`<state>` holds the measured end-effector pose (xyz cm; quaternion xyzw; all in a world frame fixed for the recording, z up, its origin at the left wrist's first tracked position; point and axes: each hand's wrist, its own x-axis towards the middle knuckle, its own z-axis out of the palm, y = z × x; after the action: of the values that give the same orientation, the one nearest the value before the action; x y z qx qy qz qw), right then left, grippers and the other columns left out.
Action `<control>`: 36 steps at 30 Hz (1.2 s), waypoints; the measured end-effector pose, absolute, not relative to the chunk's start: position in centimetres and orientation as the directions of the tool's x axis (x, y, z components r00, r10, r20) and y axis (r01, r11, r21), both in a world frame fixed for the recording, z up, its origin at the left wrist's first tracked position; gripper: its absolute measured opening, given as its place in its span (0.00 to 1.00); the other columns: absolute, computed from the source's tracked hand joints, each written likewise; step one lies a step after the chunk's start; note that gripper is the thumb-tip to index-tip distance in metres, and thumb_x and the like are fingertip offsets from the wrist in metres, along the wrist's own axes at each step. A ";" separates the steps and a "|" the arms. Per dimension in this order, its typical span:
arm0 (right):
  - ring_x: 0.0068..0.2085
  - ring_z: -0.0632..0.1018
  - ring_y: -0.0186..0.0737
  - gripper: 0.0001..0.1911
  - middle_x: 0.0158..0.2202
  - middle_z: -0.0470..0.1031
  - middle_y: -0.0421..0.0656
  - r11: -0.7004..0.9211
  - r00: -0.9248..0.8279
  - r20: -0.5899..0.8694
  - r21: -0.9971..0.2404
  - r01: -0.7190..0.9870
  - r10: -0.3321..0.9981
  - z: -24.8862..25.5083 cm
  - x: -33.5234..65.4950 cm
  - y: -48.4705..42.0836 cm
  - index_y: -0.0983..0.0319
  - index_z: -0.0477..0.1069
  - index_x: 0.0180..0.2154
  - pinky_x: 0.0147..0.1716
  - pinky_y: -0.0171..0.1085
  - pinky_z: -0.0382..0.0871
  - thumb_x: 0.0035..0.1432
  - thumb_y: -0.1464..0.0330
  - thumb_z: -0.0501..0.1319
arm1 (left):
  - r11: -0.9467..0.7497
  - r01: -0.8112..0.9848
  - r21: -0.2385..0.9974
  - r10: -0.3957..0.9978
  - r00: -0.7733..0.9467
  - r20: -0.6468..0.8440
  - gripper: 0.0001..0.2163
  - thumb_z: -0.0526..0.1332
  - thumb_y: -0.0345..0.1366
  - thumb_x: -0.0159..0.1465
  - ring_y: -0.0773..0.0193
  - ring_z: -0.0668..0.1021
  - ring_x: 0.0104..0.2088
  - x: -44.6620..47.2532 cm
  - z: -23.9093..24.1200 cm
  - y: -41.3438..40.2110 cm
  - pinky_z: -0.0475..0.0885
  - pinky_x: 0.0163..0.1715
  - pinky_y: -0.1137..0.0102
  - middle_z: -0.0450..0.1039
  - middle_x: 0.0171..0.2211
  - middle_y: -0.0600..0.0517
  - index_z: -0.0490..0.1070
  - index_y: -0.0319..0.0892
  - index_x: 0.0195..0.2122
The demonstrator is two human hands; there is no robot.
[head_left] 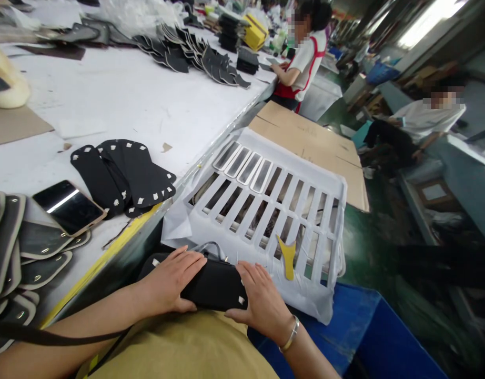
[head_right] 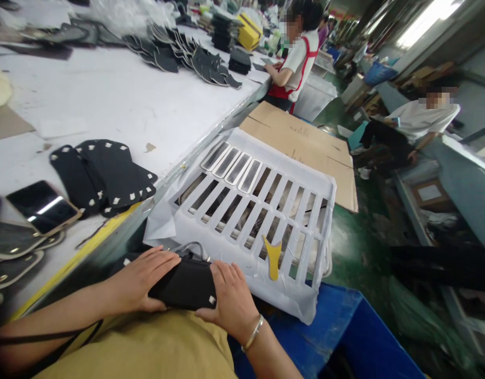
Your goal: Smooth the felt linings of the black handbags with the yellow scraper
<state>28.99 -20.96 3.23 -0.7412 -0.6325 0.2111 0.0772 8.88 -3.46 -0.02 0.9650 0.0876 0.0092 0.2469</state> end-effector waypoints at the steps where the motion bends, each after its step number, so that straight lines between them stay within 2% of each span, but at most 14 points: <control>1: 0.56 0.65 0.53 0.46 0.56 0.64 0.53 -0.183 0.107 -0.206 -0.398 0.899 0.973 3.0 29.0 -21.0 0.66 0.59 0.55 0.59 0.51 0.51 0.36 0.55 0.70 | -0.860 0.164 0.483 0.184 0.983 -0.006 0.36 0.66 0.45 0.47 0.49 0.67 0.54 9.1 -0.1 -3.6 0.51 0.59 0.53 0.65 0.54 0.41 0.59 0.39 0.56; 8: 0.50 0.68 0.52 0.41 0.49 0.68 0.52 -0.138 0.085 -0.134 -0.456 0.879 0.987 2.0 28.7 -20.5 0.67 0.62 0.51 0.58 0.50 0.52 0.34 0.59 0.69 | -0.863 0.181 0.471 0.230 0.972 0.048 0.31 0.64 0.42 0.46 0.50 0.69 0.51 9.2 -0.2 -4.2 0.53 0.58 0.55 0.67 0.50 0.42 0.62 0.38 0.52; 15: 0.47 0.68 0.52 0.37 0.46 0.69 0.51 -0.100 0.062 -0.098 -0.460 0.882 0.993 1.9 29.0 -20.6 0.66 0.63 0.48 0.55 0.51 0.56 0.34 0.58 0.68 | -0.898 0.170 0.406 0.170 0.985 -0.037 0.34 0.64 0.43 0.45 0.49 0.67 0.52 10.6 0.6 -5.0 0.53 0.58 0.54 0.65 0.52 0.40 0.60 0.35 0.53; 17: 0.47 0.68 0.52 0.36 0.46 0.69 0.51 -0.090 0.058 -0.083 -0.464 0.881 0.995 1.8 28.8 -20.6 0.65 0.63 0.47 0.54 0.51 0.57 0.35 0.58 0.68 | -0.902 0.146 0.407 0.138 0.989 -0.050 0.36 0.64 0.44 0.45 0.49 0.67 0.53 11.4 0.9 -5.5 0.54 0.57 0.55 0.64 0.53 0.39 0.59 0.35 0.54; 21: 0.47 0.69 0.52 0.35 0.46 0.69 0.53 -0.095 0.073 -0.064 -0.483 0.870 0.995 1.7 28.6 -20.8 0.66 0.64 0.47 0.54 0.52 0.57 0.38 0.58 0.67 | -0.897 0.148 0.416 0.142 0.989 -0.045 0.31 0.63 0.41 0.45 0.49 0.68 0.50 12.5 1.0 -6.5 0.58 0.54 0.58 0.66 0.50 0.40 0.62 0.35 0.51; 23: 0.49 0.68 0.53 0.37 0.48 0.68 0.53 -0.119 0.093 -0.075 -0.525 0.843 0.993 1.7 28.7 -21.1 0.65 0.63 0.49 0.54 0.53 0.57 0.38 0.57 0.68 | -0.892 0.155 0.425 0.152 0.987 -0.042 0.30 0.63 0.40 0.45 0.49 0.69 0.49 12.5 0.9 -6.6 0.59 0.53 0.58 0.67 0.48 0.41 0.63 0.36 0.50; 26: 0.55 0.65 0.53 0.43 0.54 0.64 0.53 -0.189 0.125 -0.142 -0.696 0.693 0.982 1.4 29.4 -21.9 0.64 0.58 0.55 0.56 0.51 0.57 0.38 0.57 0.69 | -0.884 0.157 0.439 0.159 0.987 -0.034 0.30 0.63 0.40 0.44 0.49 0.69 0.48 12.4 0.8 -6.6 0.60 0.52 0.58 0.67 0.48 0.42 0.63 0.37 0.49; 27: 0.56 0.65 0.51 0.42 0.55 0.63 0.52 -0.235 0.151 -0.181 -0.765 0.600 0.972 1.1 29.7 -22.3 0.63 0.57 0.57 0.56 0.50 0.58 0.42 0.57 0.67 | -0.882 0.157 0.444 0.161 0.987 -0.030 0.30 0.63 0.39 0.44 0.49 0.69 0.48 12.3 0.8 -6.5 0.60 0.52 0.58 0.67 0.48 0.42 0.62 0.37 0.49; 29: 0.54 0.68 0.46 0.31 0.55 0.65 0.49 -0.335 0.215 -0.269 -0.856 0.394 0.939 0.7 30.4 -23.1 0.61 0.59 0.56 0.54 0.46 0.62 0.52 0.58 0.61 | -0.879 0.155 0.451 0.162 0.986 -0.024 0.29 0.62 0.38 0.44 0.49 0.69 0.48 12.3 0.8 -6.5 0.59 0.53 0.58 0.67 0.48 0.42 0.62 0.38 0.49; 32: 0.50 0.72 0.43 0.20 0.50 0.71 0.46 -0.399 0.267 -0.336 -0.886 0.235 0.903 0.0 30.8 -23.8 0.59 0.66 0.51 0.52 0.44 0.65 0.58 0.61 0.55 | -0.877 0.148 0.456 0.159 0.987 -0.016 0.29 0.62 0.37 0.44 0.50 0.69 0.48 12.4 0.9 -6.6 0.59 0.53 0.58 0.67 0.47 0.43 0.62 0.39 0.49; 36: 0.48 0.73 0.43 0.18 0.47 0.73 0.45 -0.410 0.315 -0.329 -0.881 0.237 0.890 -0.4 30.4 -23.7 0.60 0.68 0.49 0.51 0.44 0.65 0.56 0.64 0.57 | -0.876 0.144 0.460 0.158 0.987 -0.008 0.30 0.63 0.37 0.43 0.50 0.69 0.49 12.5 0.7 -6.7 0.59 0.54 0.58 0.67 0.48 0.43 0.62 0.38 0.49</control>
<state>30.41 -23.75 -0.37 -0.7185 -0.3924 0.4344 0.3757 12.47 -6.74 0.74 0.9685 0.0779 0.0149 0.2362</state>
